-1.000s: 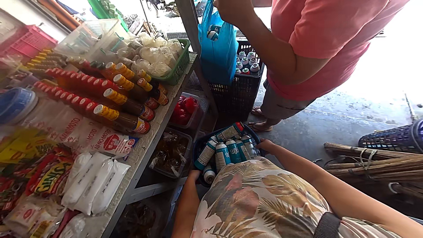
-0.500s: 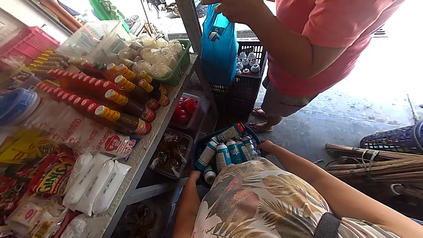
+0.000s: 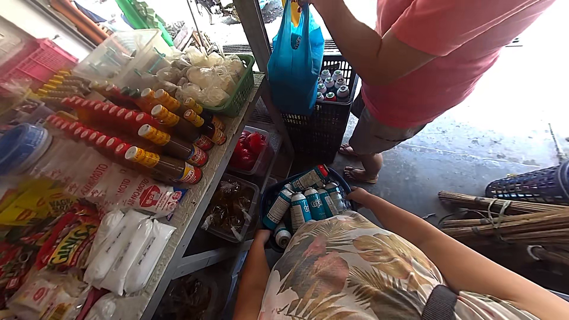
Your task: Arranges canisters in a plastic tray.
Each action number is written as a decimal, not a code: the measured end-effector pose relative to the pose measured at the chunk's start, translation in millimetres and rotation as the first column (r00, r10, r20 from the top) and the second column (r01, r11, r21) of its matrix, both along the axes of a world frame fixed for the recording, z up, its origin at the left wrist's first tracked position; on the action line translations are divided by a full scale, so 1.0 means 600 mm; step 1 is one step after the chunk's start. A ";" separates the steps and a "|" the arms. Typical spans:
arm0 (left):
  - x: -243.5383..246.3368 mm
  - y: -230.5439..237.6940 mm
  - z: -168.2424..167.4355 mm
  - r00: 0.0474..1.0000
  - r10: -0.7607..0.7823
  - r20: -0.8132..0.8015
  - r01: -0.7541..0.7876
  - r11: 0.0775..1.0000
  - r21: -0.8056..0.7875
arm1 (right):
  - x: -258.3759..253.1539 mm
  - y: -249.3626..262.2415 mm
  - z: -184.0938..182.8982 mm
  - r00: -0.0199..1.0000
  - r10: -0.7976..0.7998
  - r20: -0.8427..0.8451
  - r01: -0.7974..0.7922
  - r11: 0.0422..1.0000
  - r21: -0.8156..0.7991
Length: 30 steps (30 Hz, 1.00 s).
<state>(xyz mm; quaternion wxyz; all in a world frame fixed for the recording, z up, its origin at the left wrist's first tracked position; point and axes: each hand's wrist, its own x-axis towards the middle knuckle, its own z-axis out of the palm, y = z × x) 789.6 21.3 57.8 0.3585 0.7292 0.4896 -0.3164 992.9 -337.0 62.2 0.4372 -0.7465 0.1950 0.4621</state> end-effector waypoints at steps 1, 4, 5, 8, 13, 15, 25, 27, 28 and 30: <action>0.000 0.001 -0.003 1.000 0.004 0.004 -0.004 1.000 -0.002 | 0.000 -0.001 -0.001 1.000 0.003 0.002 -0.003 1.000 0.002; 0.001 0.002 -0.005 1.000 -0.011 0.004 0.011 1.000 -0.003 | 0.002 -0.001 -0.006 1.000 0.007 0.001 -0.007 1.000 0.003; 0.001 0.002 -0.005 1.000 -0.015 0.003 0.015 1.000 -0.004 | 0.002 -0.002 -0.007 1.000 0.002 -0.001 -0.002 1.000 0.007; 0.004 0.000 0.002 1.000 -0.023 -0.013 0.023 1.000 0.004 | 0.002 -0.003 -0.010 1.000 -0.008 -0.004 0.008 1.000 0.010; 0.004 0.003 -0.001 0.999 -0.030 -0.009 0.030 1.000 -0.001 | 0.004 -0.005 -0.019 1.000 -0.003 -0.003 0.003 1.000 0.013; 0.006 0.004 -0.002 0.999 -0.034 -0.022 0.034 0.999 0.000 | 0.003 -0.004 -0.020 1.000 -0.003 -0.003 0.003 1.000 0.011; 0.004 0.010 -0.013 0.999 -0.031 0.012 0.031 0.999 -0.014 | -0.002 -0.005 -0.014 1.000 0.022 0.007 -0.022 1.000 0.004; 0.005 0.010 -0.017 1.000 -0.018 0.003 0.018 1.000 -0.021 | -0.001 -0.005 -0.016 1.000 0.025 0.011 -0.025 1.000 -0.005; 0.004 0.012 -0.024 1.000 -0.012 0.004 0.013 1.000 -0.019 | -0.001 -0.005 -0.017 1.000 0.028 0.014 -0.028 1.000 -0.010; 0.001 0.016 -0.038 1.000 -0.003 0.012 0.003 1.000 -0.017 | -0.001 -0.006 -0.016 0.999 0.033 0.016 -0.033 0.999 -0.017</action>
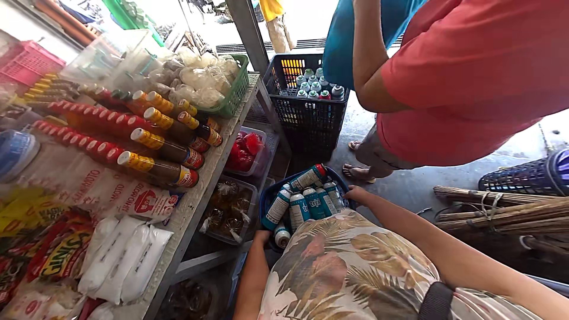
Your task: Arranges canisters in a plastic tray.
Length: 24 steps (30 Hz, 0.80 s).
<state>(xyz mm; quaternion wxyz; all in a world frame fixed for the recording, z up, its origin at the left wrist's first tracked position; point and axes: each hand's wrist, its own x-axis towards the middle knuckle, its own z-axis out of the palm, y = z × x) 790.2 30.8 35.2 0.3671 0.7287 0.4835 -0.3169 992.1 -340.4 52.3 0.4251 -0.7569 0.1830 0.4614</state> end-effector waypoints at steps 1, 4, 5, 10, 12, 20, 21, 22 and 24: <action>0.000 0.001 0.001 1.000 -0.009 0.002 0.009 1.000 -0.003 | 0.000 0.000 0.001 1.000 0.001 0.000 -0.001 1.000 -0.003; 0.001 0.001 0.002 1.000 -0.016 -0.002 0.016 1.000 -0.008 | -0.001 0.002 0.007 1.000 -0.007 0.006 0.007 1.000 -0.012; 0.001 0.002 0.000 1.000 -0.005 0.001 0.005 1.000 -0.010 | -0.001 0.002 0.007 1.000 -0.009 0.006 0.010 1.000 -0.012; 0.002 0.000 -0.001 0.999 0.045 0.000 -0.045 0.999 -0.020 | 0.000 0.001 0.007 1.000 -0.001 0.001 0.001 1.000 -0.007; 0.001 0.001 -0.008 0.999 0.037 0.008 -0.037 0.999 -0.008 | -0.001 0.000 0.009 1.000 -0.007 -0.004 0.007 1.000 -0.005; 0.006 -0.004 -0.004 1.000 0.017 -0.017 -0.016 1.000 0.020 | -0.004 -0.006 0.004 0.999 -0.043 -0.008 0.043 0.999 0.017; 0.008 -0.008 0.007 0.999 0.015 -0.034 -0.014 1.000 0.026 | -0.005 -0.007 0.003 0.999 -0.051 -0.004 0.051 0.998 0.022; 0.008 -0.010 0.014 0.999 -0.001 -0.048 0.002 0.999 0.034 | -0.006 -0.007 0.004 0.998 -0.057 -0.006 0.057 0.998 0.027; 0.005 -0.008 0.008 0.999 0.013 -0.045 -0.012 1.000 0.026 | -0.007 -0.007 0.008 0.998 -0.062 -0.015 0.062 0.997 0.034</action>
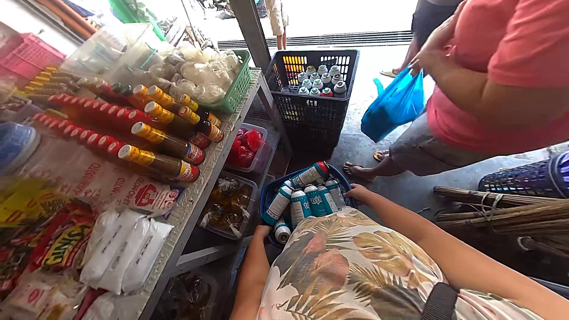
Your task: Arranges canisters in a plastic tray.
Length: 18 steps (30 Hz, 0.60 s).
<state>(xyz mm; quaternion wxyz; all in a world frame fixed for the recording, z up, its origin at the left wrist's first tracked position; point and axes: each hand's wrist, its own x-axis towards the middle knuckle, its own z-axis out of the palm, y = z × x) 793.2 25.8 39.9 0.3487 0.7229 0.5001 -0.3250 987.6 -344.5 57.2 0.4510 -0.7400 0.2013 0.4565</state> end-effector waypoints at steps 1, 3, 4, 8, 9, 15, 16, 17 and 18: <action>-0.002 0.000 -0.004 1.000 0.007 0.007 -0.007 1.000 -0.005 | -0.001 0.000 0.002 1.000 0.000 -0.005 0.000 1.000 0.004; -0.005 -0.002 -0.004 1.000 0.001 0.001 -0.001 1.000 -0.009 | -0.002 -0.001 0.005 1.000 -0.011 -0.014 0.012 1.000 0.014; -0.006 -0.004 -0.001 1.000 -0.001 -0.001 0.001 1.000 -0.010 | -0.002 -0.001 0.005 1.000 -0.015 -0.017 0.016 1.000 0.020; -0.017 -0.007 0.009 0.999 0.035 0.000 -0.035 0.999 -0.025 | -0.004 0.001 0.001 1.000 -0.007 -0.025 0.008 0.999 0.043; -0.020 -0.008 0.012 0.999 0.047 0.003 -0.047 0.998 -0.030 | -0.005 0.003 0.002 1.000 -0.004 -0.026 0.005 0.999 0.048; -0.033 -0.007 0.015 0.997 0.072 0.009 -0.072 0.997 -0.040 | -0.008 0.012 0.005 1.000 0.015 -0.024 -0.014 0.998 0.055; -0.035 -0.005 0.013 0.998 0.067 0.014 -0.066 0.997 -0.038 | -0.008 0.014 0.004 1.000 0.017 -0.024 -0.016 0.998 0.054; -0.037 -0.004 0.010 0.998 0.063 0.018 -0.063 0.997 -0.039 | -0.007 0.016 0.004 1.000 0.017 -0.025 -0.016 0.998 0.053; -0.039 -0.002 0.007 0.997 0.068 0.024 -0.067 0.997 -0.041 | -0.007 0.017 0.002 1.000 0.019 -0.025 -0.017 0.999 0.052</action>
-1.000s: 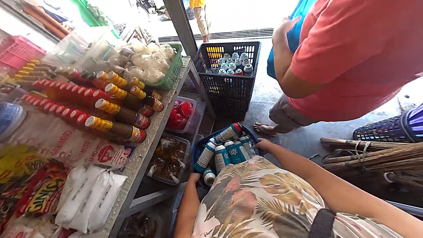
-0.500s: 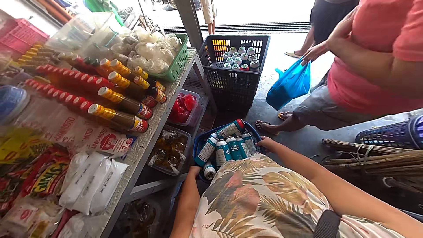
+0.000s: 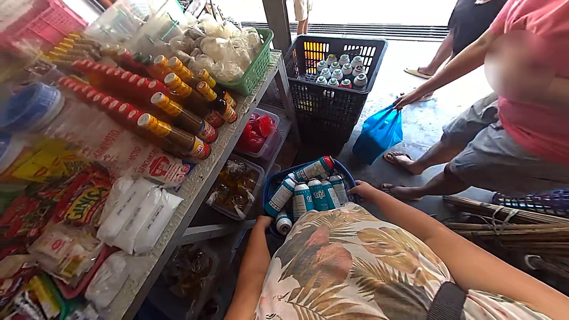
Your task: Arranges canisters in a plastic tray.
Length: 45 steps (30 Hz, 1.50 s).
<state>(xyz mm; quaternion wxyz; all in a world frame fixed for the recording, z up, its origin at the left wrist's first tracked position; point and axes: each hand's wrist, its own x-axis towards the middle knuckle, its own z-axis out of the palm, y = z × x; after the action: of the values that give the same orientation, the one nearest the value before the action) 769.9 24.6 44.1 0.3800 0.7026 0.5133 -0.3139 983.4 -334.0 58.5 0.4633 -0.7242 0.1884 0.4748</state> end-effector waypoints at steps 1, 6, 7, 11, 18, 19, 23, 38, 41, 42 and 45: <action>-0.002 0.000 -0.002 1.000 0.006 0.007 -0.006 1.000 0.002 | 0.000 0.001 -0.002 1.000 0.000 0.003 0.000 1.000 -0.001; -0.002 0.001 0.002 1.000 -0.013 0.006 0.013 1.000 0.004 | 0.000 0.001 -0.007 1.000 0.005 0.009 -0.005 1.000 -0.004; -0.002 0.001 0.003 1.000 -0.019 0.004 0.019 1.000 0.007 | -0.001 0.002 -0.004 1.000 0.005 0.008 -0.005 1.000 -0.008; 0.001 0.002 0.003 1.000 -0.016 -0.001 0.016 1.000 0.010 | -0.002 0.003 0.005 1.000 -0.004 0.001 0.004 1.000 -0.024; 0.016 0.001 -0.001 0.999 -0.035 -0.009 0.036 0.999 0.014 | 0.004 -0.004 -0.001 1.000 -0.009 0.007 0.010 0.999 -0.036; 0.018 0.001 -0.001 0.999 -0.036 -0.005 0.036 0.999 0.016 | 0.005 -0.005 -0.003 1.000 -0.008 0.006 0.008 0.999 -0.037; 0.011 0.003 0.000 0.995 -0.103 0.012 0.102 0.995 0.008 | 0.003 0.000 -0.003 1.000 -0.025 0.008 0.025 0.999 -0.040; 0.033 0.018 -0.047 0.992 -0.073 0.101 0.074 0.997 -0.001 | 0.020 -0.020 -0.007 1.000 0.018 0.010 -0.017 0.999 -0.038; 0.034 0.018 -0.045 0.992 -0.072 0.101 0.073 0.997 -0.007 | 0.018 -0.018 0.001 1.000 0.016 -0.004 -0.017 0.999 -0.034; 0.035 0.020 -0.049 0.993 -0.073 0.096 0.074 0.997 -0.006 | 0.017 -0.018 0.004 1.000 0.016 -0.005 -0.016 0.999 -0.038; 0.037 0.030 -0.078 0.994 -0.075 0.078 0.076 0.997 -0.004 | 0.014 -0.016 0.014 1.000 0.016 -0.006 -0.016 0.999 -0.042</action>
<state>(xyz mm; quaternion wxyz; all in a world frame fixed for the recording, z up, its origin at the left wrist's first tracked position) 791.8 42.8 -2.5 0.3901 0.7317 0.4701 -0.3024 992.1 -343.4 66.7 0.4435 -0.7340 0.1937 0.4766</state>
